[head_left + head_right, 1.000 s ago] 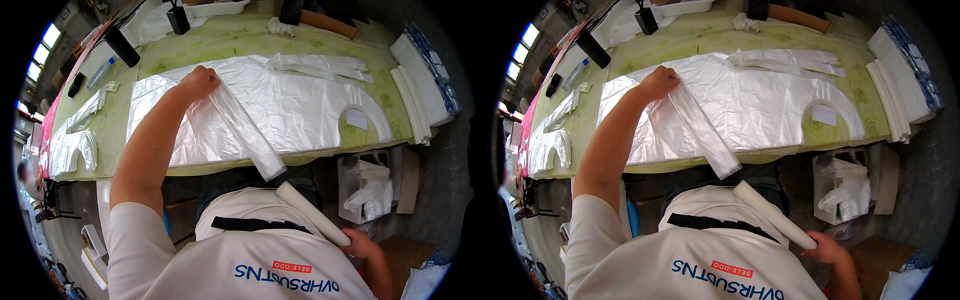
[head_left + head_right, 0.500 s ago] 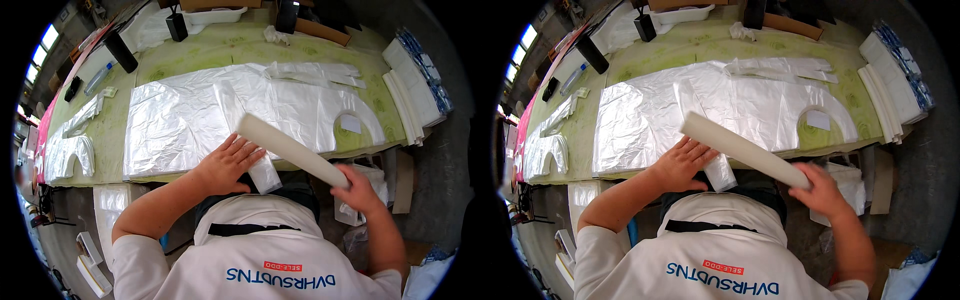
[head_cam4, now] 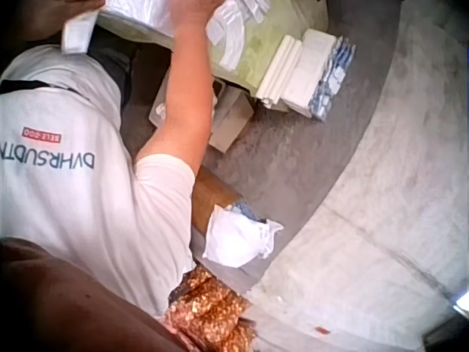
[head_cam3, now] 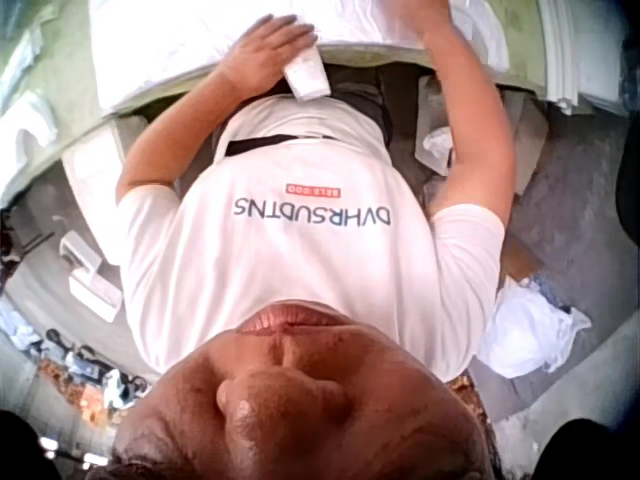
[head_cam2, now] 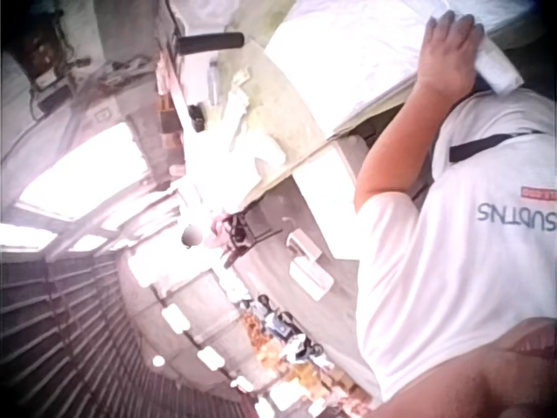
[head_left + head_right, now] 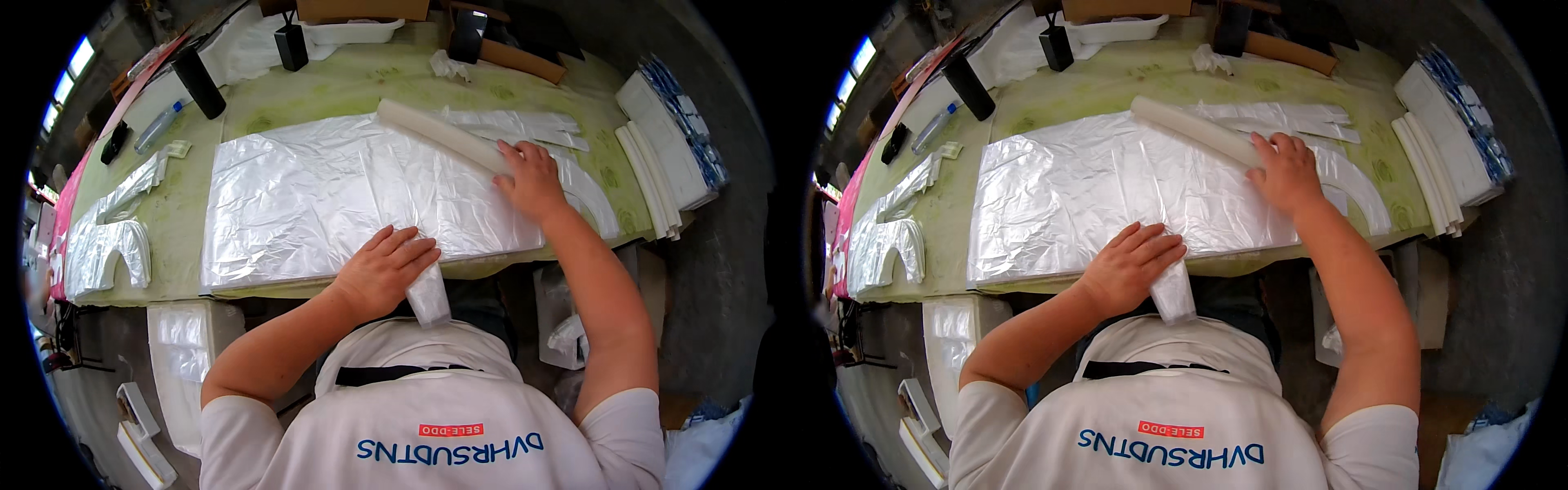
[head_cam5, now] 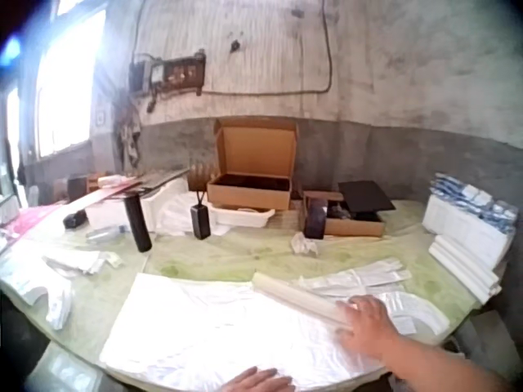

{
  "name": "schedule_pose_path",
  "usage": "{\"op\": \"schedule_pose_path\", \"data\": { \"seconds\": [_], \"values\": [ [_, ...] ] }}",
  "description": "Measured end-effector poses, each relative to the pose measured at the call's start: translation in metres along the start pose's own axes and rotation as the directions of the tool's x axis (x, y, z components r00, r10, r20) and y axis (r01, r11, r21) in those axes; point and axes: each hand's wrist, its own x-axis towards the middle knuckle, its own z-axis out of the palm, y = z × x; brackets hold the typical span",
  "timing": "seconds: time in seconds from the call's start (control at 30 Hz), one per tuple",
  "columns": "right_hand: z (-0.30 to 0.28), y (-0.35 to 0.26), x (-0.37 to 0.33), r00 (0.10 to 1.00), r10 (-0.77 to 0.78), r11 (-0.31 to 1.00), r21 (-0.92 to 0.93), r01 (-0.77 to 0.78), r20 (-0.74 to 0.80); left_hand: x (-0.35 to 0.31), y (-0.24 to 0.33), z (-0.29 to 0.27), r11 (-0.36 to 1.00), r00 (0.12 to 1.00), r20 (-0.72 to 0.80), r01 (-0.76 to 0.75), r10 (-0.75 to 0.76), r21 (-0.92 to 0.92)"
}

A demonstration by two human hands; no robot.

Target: The person wraps white rectangular objects in clear plastic film using a cylindrical roller to smooth the film. They repeatedly fold the film over the objects and place the wrapped items into a stack on the table.

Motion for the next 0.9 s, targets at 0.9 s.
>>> {"op": "schedule_pose_path", "data": {
  "seconds": [0.9],
  "values": [
    [0.012,-0.149,-0.015,0.859,0.075,0.691,0.594,-0.411,0.507,-0.004,-0.029,-0.029,0.881,0.852,-0.227,0.445,-0.472,-0.161]
  ]
}}
